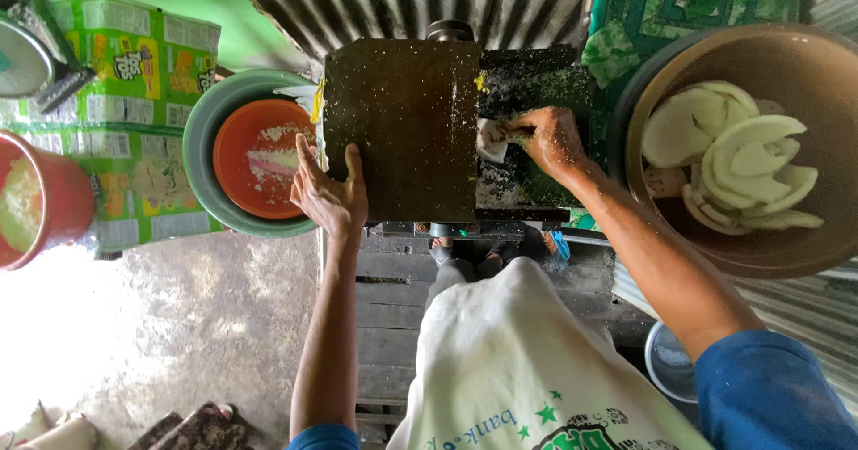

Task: The person grates coconut halves against a manual rotary grater, letting the shredded coconut fall into a red bowl, and repeats this with several coconut halves. They then mix the grated coconut with a pink spoon, add a white powdery ingredient, and pour liquid from a plastic bag into a green basin.

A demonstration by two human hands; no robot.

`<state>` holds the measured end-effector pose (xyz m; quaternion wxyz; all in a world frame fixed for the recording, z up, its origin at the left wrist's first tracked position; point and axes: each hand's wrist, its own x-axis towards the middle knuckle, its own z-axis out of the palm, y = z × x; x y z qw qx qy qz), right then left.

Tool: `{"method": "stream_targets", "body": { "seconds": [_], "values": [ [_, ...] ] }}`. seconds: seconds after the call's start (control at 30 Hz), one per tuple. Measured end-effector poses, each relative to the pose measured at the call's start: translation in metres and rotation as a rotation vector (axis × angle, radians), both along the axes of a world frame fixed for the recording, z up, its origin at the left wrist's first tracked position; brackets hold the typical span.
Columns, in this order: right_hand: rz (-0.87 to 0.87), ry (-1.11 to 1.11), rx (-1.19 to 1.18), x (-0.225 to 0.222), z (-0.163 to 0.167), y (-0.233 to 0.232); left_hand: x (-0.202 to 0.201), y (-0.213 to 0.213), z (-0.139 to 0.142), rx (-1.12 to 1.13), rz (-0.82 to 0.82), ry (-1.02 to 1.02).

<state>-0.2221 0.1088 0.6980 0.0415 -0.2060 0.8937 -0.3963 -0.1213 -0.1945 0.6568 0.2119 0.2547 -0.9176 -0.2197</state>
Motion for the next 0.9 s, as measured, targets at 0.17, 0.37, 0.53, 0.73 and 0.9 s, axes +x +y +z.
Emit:
{"method": "stream_targets", "body": {
  "seconds": [0.17,0.37,0.53,0.73,0.9],
  "values": [
    [-0.056,-0.036,0.038,0.001,0.000,-0.005,0.002,-0.002,0.001,-0.016,-0.029,-0.006],
    [-0.074,-0.021,0.109,0.004,0.002,-0.010,0.007,-0.004,0.001,0.007,-0.041,0.005],
    [-0.111,-0.086,0.212,0.003,0.000,-0.014,0.002,-0.009,-0.002,-0.017,-0.033,-0.044],
    [-0.095,-0.009,0.144,0.005,0.000,-0.018,0.000,-0.012,-0.002,-0.002,-0.021,-0.058],
    [-0.117,-0.064,0.224,0.005,0.001,-0.022,-0.001,-0.013,-0.003,-0.009,-0.010,-0.069]
  ]
}}
